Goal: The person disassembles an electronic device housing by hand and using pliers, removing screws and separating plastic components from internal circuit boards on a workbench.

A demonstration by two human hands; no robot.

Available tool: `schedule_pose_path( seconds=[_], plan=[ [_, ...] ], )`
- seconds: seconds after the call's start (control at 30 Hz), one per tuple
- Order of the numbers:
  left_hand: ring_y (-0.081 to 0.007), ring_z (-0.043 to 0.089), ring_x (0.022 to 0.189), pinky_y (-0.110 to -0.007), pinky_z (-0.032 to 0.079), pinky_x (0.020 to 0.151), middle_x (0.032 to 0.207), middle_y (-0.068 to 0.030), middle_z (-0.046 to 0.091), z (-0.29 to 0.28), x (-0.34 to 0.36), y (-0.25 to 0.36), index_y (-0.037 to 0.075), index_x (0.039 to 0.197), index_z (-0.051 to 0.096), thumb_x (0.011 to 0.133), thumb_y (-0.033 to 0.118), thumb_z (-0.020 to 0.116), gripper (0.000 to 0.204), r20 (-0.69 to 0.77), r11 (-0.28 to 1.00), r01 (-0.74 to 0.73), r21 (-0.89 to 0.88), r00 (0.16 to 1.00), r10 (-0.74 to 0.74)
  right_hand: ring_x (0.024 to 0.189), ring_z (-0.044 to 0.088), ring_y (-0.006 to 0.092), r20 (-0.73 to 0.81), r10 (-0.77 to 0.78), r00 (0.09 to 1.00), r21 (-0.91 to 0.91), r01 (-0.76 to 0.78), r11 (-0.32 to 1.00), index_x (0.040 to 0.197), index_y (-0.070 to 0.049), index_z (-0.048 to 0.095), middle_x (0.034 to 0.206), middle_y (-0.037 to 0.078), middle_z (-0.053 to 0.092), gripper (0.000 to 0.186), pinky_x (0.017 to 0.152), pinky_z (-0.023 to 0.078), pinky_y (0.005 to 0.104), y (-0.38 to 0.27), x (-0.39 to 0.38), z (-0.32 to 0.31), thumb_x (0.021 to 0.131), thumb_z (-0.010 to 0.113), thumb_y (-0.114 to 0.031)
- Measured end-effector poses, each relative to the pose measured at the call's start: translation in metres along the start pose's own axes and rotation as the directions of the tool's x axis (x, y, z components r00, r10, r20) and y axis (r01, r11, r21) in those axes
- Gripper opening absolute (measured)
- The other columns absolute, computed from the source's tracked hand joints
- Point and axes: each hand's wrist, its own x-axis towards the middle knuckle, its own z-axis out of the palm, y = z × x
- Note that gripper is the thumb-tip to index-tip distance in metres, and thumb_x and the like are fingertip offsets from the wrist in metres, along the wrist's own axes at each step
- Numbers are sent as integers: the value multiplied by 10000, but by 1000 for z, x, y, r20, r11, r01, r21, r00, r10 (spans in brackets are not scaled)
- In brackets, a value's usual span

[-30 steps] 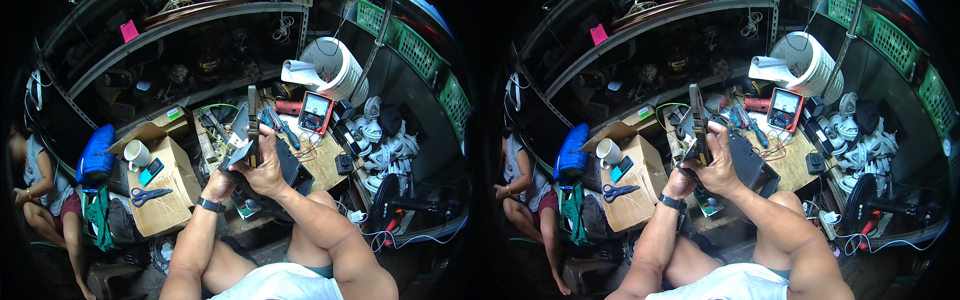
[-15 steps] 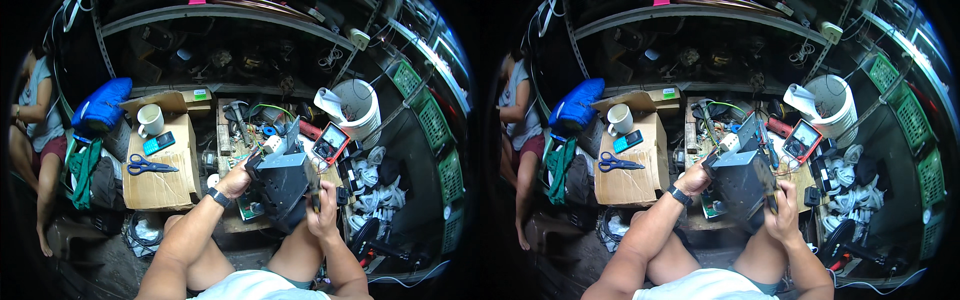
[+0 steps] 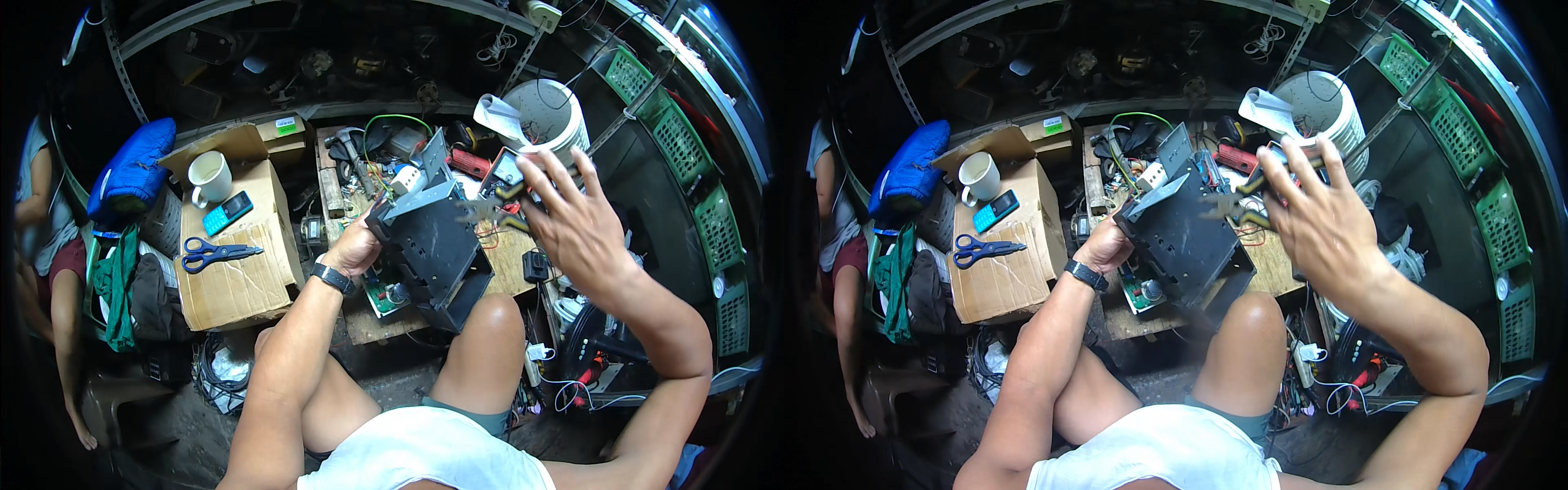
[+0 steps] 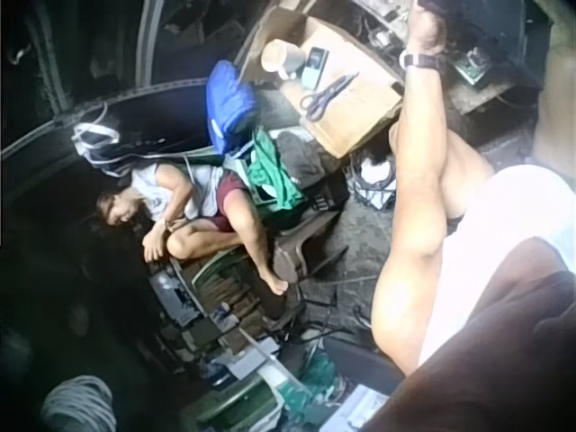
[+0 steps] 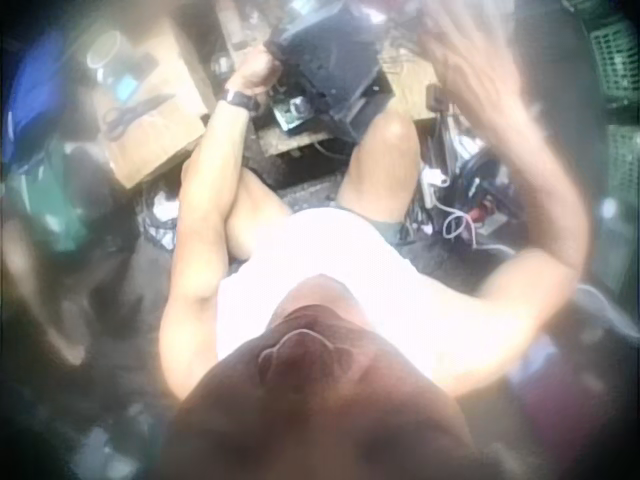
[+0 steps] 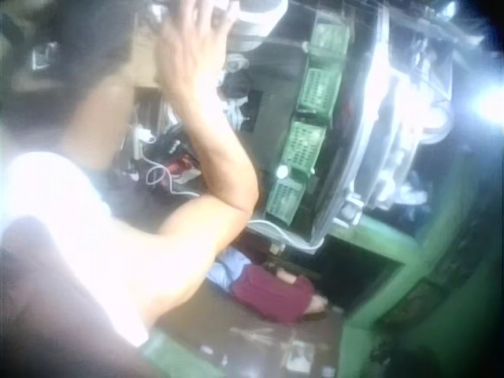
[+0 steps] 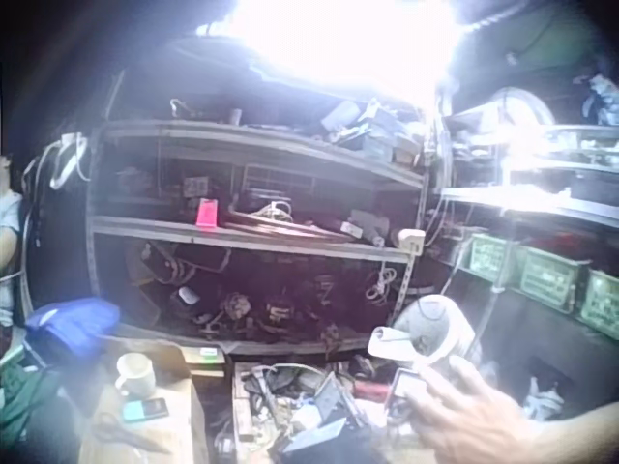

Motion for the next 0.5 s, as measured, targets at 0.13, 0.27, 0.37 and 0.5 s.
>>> schedule_pose_path(
  seconds=[0.13, 0.27, 0.37, 0.5],
  plan=[
    [-137, 539, 1357, -328, 391, 1158, 1506, -19, 583, 5, -2, 5, 98, 1608, 432, 1064, 125, 628, 579, -34, 1000, -22, -14, 999, 22, 1564, 332, 279, -190, 159, 969, -76, -175, 982, 1172, -150, 776, 1666, 70, 405, 281, 1302, 184, 574, 8, 9, -3, 923, 644, -159],
    [-138, 530, 1368, -324, 382, 1167, 1524, -27, 571, -7, -4, -2, 105, 1615, 422, 1067, 144, 633, 589, -35, 999, -12, -49, 999, 11, 1581, 311, 255, -249, 154, 956, -98, -183, 978, 1121, -161, 801, 1685, 9, 380, 291, 1322, 183, 560, 6, 5, -39, 855, 681, -166],
    [-139, 532, 1368, -324, 391, 1165, 1535, -29, 562, -5, -3, 1, 105, 1614, 421, 1087, 198, 616, 569, -6, 1000, -13, -26, 1000, 13, 1589, 288, 248, -222, 77, 972, -248, -132, 960, 1210, -174, 774, 1703, 0, 342, 340, 1332, 154, 562, 34, 16, -18, 906, 627, -217],
    [-143, 533, 1370, -325, 393, 1169, 1545, -30, 553, 10, -1, 7, 117, 1613, 430, 1120, 262, 558, 530, 10, 1000, 6, -30, 1000, -5, 1576, 303, 262, -190, 32, 981, -193, -69, 979, 1257, -231, 750, 1697, 3, 344, 339, 1326, 125, 601, 38, 23, 31, 943, 628, -271]
  ],
)
